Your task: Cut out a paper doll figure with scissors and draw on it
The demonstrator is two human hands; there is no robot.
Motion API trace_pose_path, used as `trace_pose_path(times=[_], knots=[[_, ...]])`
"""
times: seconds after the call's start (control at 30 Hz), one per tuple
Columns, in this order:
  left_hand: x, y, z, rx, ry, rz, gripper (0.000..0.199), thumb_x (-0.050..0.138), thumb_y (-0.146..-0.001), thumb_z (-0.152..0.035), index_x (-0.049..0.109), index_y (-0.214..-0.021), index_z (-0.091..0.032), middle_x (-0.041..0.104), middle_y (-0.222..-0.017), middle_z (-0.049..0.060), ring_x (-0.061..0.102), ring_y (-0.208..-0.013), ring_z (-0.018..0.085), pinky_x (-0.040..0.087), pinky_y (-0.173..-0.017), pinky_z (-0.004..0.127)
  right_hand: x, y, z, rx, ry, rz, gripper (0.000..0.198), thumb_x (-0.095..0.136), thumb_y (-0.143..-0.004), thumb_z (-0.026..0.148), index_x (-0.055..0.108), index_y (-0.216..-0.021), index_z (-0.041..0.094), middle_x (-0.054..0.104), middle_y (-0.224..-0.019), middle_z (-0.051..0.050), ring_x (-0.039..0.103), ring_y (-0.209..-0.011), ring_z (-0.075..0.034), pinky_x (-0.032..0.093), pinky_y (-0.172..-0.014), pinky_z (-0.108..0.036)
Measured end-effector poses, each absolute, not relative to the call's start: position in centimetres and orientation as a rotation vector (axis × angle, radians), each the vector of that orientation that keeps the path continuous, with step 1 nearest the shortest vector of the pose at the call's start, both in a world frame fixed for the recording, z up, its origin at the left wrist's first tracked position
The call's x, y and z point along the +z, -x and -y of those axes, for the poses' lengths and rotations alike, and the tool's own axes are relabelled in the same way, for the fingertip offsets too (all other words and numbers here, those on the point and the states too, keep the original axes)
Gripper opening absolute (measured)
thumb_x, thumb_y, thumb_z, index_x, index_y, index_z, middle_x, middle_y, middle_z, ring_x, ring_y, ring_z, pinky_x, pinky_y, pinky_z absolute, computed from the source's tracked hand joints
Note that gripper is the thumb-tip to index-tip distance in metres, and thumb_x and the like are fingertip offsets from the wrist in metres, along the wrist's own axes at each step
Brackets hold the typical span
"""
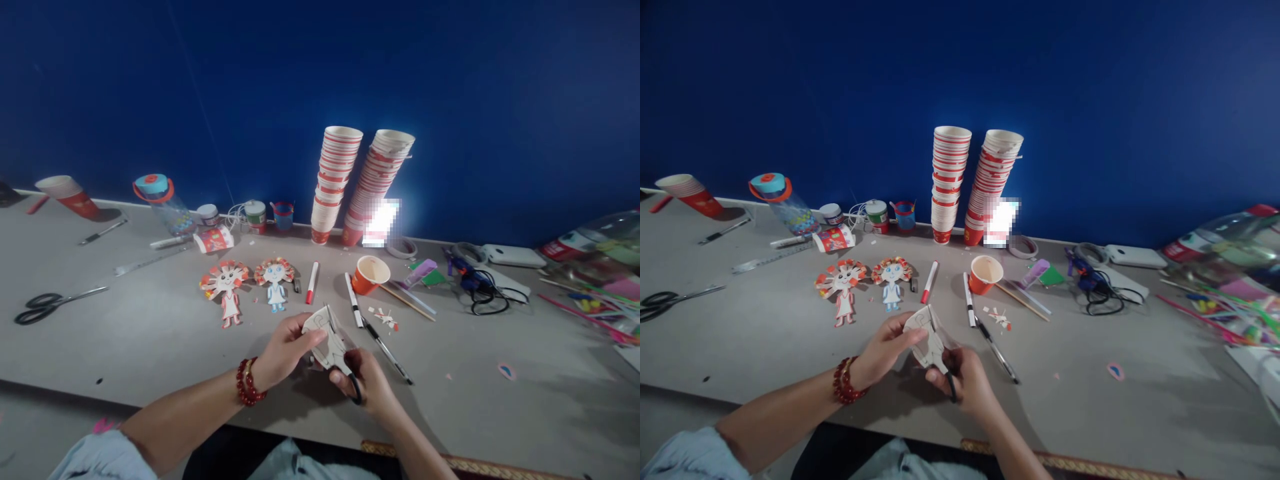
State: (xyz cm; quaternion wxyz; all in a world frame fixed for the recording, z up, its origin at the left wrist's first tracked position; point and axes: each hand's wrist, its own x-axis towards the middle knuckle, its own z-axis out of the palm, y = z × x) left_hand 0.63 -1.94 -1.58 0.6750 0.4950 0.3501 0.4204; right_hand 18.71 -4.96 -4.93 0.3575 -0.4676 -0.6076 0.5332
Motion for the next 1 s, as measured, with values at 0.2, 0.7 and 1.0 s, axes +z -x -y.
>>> trace_pose_path(times=[0.2, 0.7, 1.0], knots=[[-1.8, -0.7, 1.7, 0.983, -1.154, -0.813, 0.031, 0.063, -0.083, -0.044, 0.066, -0.082, -0.013, 0.057, -0.07, 0.001, 0.049, -0.064, 0.012, 0.041, -0.062, 0.023, -4.0, -18.5, 4.9, 1.391, 1.193, 1.547, 0.046, 0.073, -0.066, 0.057, 0.047, -0.072, 0.019, 0.036, -0.059, 0.006, 0.03, -0.053, -0.01, 0.025, -0.048, -0.024], [-1.5, -0.6, 1.3, 1.05, -1.048, -0.753, 0.03, 0.062, -0.083, -0.043, 0.058, -0.097, -0.016, 0.058, -0.072, -0.001, 0.055, -0.056, 0.011, 0.049, -0.055, 0.025, -2.2, -20.4, 5.2, 1.763, 1.148, 1.465, 0.052, 0.069, -0.069, 0.064, 0.041, -0.076, 0.021, 0.047, -0.054, 0.007, 0.042, -0.044, -0.008, 0.033, -0.045, -0.02], [-1.1, -0.7, 1.3, 1.052, -1.054, -0.761, 0.029, 0.069, -0.08, -0.039, 0.055, -0.092, -0.016, 0.059, -0.073, 0.0, 0.053, -0.057, 0.009, 0.048, -0.051, 0.02, -1.9, -21.0, 5.5, 1.686, 1.207, 1.52, 0.051, 0.066, -0.074, 0.064, 0.038, -0.073, 0.022, 0.047, -0.055, 0.008, 0.043, -0.044, -0.007, 0.035, -0.045, -0.02]])
